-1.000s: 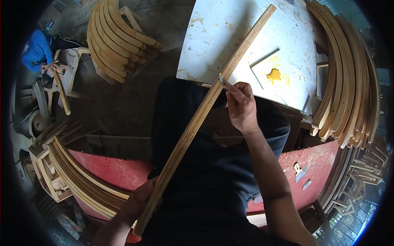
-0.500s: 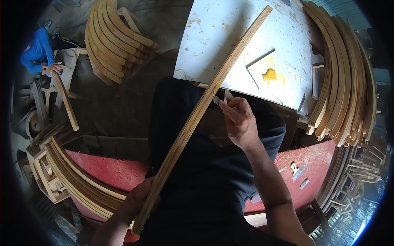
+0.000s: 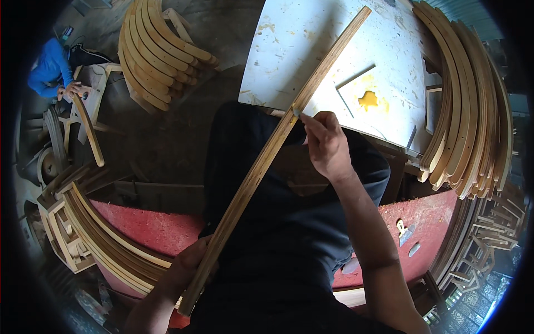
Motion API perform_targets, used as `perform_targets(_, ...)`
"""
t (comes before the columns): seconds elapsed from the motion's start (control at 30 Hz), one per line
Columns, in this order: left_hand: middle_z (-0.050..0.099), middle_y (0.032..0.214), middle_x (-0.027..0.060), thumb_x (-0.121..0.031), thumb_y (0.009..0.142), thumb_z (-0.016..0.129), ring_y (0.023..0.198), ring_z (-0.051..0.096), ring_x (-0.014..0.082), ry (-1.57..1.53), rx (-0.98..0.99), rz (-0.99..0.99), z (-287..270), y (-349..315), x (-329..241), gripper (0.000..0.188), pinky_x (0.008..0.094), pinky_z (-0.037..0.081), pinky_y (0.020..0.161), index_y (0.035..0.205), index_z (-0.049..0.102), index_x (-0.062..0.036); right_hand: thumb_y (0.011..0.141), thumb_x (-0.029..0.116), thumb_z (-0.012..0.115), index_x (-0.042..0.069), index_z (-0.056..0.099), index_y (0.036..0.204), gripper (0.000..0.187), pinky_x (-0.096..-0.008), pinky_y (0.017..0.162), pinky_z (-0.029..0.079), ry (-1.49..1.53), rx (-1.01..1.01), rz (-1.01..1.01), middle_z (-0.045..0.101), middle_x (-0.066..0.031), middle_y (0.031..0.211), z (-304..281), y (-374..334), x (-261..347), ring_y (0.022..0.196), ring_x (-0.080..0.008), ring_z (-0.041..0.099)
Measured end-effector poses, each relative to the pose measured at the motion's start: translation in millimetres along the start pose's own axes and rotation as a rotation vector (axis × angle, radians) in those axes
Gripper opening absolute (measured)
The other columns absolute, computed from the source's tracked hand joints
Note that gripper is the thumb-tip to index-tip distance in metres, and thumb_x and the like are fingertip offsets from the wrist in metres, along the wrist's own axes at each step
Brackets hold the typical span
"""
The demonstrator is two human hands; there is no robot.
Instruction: Applying glue to the edges of curved wooden furniture components using a small brush.
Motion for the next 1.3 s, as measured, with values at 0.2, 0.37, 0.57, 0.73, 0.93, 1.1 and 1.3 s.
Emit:
perform_targets(0.2,0.059,0.071,0.0004,-0.055,0.109,0.038,0.055,0.055,0.0071,0.071,0.069,0.032,-6,6,7,0.066,0.0221,0.048,0.048,0.154,0.040,-0.0065,0.086,-0.008,0.072,0.004,0.073,0.118,0.035,-0.0346,0.070,0.055,-0.085,0.035,-0.165,0.058,-0.0114,0.099,4,-21,26,0.085,-0.0260,0.063)
perform_targets(0.37,0.059,0.070,0.0012,-0.055,0.109,0.037,0.053,0.055,0.0074,0.092,0.047,0.034,-8,5,7,0.065,0.0230,0.048,0.043,0.154,0.041,-0.0080,0.087,-0.012,0.069,0.003,0.073,0.118,0.035,-0.0324,0.071,0.054,-0.126,0.116,-0.238,0.058,-0.0109,0.099,5,-41,49,0.085,-0.0234,0.063)
perform_targets(0.57,0.059,0.070,0.0016,-0.056,0.109,0.038,0.053,0.056,0.0076,0.141,0.040,0.050,-11,5,10,0.065,0.0229,0.049,0.044,0.153,0.042,-0.0083,0.093,-0.006,0.066,0.003,0.072,0.119,0.028,-0.0340,0.075,0.054,0.365,0.069,0.034,0.063,-0.0133,0.097,-9,-35,26,0.086,-0.0276,0.065)
perform_targets(0.73,0.060,0.072,0.0020,-0.057,0.108,0.038,0.055,0.057,0.0086,0.106,0.053,0.037,-6,2,6,0.066,0.0235,0.050,0.047,0.152,0.043,-0.0080,0.093,-0.005,0.065,0.005,0.072,0.119,0.029,-0.0378,0.077,0.055,0.243,-0.019,0.093,0.063,-0.0144,0.099,1,-7,2,0.088,-0.0301,0.065)
perform_targets(0.93,0.065,0.078,0.0045,-0.055,0.108,0.040,0.061,0.062,0.0105,0.164,0.016,0.027,-4,-3,-6,0.064,0.0255,0.053,0.054,0.151,0.044,-0.0071,0.089,-0.006,0.069,0.004,0.073,0.117,0.031,-0.0366,0.075,0.057,0.223,0.226,-0.141,0.063,-0.0120,0.104,7,-31,43,0.090,-0.0265,0.067)
perform_targets(1.1,0.072,0.090,0.0089,-0.050,0.109,0.042,0.067,0.069,0.0144,0.198,0.000,0.097,-9,12,-18,0.059,0.0282,0.056,0.058,0.147,0.049,-0.0061,0.100,-0.004,0.060,0.000,0.069,0.123,0.025,-0.0265,0.075,0.053,0.608,0.083,0.179,0.063,-0.0087,0.107,-2,-64,4,0.091,-0.0156,0.065)
perform_targets(1.3,0.072,0.085,0.0093,-0.043,0.109,0.046,0.077,0.071,0.0168,0.419,0.176,0.212,-16,-42,4,0.042,0.0304,0.058,0.064,0.125,0.062,-0.0071,0.096,0.001,0.066,-0.001,0.072,0.105,0.011,-0.0324,0.077,0.054,0.039,-0.371,0.130,0.067,-0.0133,0.098,-75,-61,-82,0.083,-0.0250,0.067)
Point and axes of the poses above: each hand's wrist, its own y-axis towards the middle knuckle, its own z-axis out of the palm, x = y × z, the point moved 8 cm from there along y, towards the middle knuckle
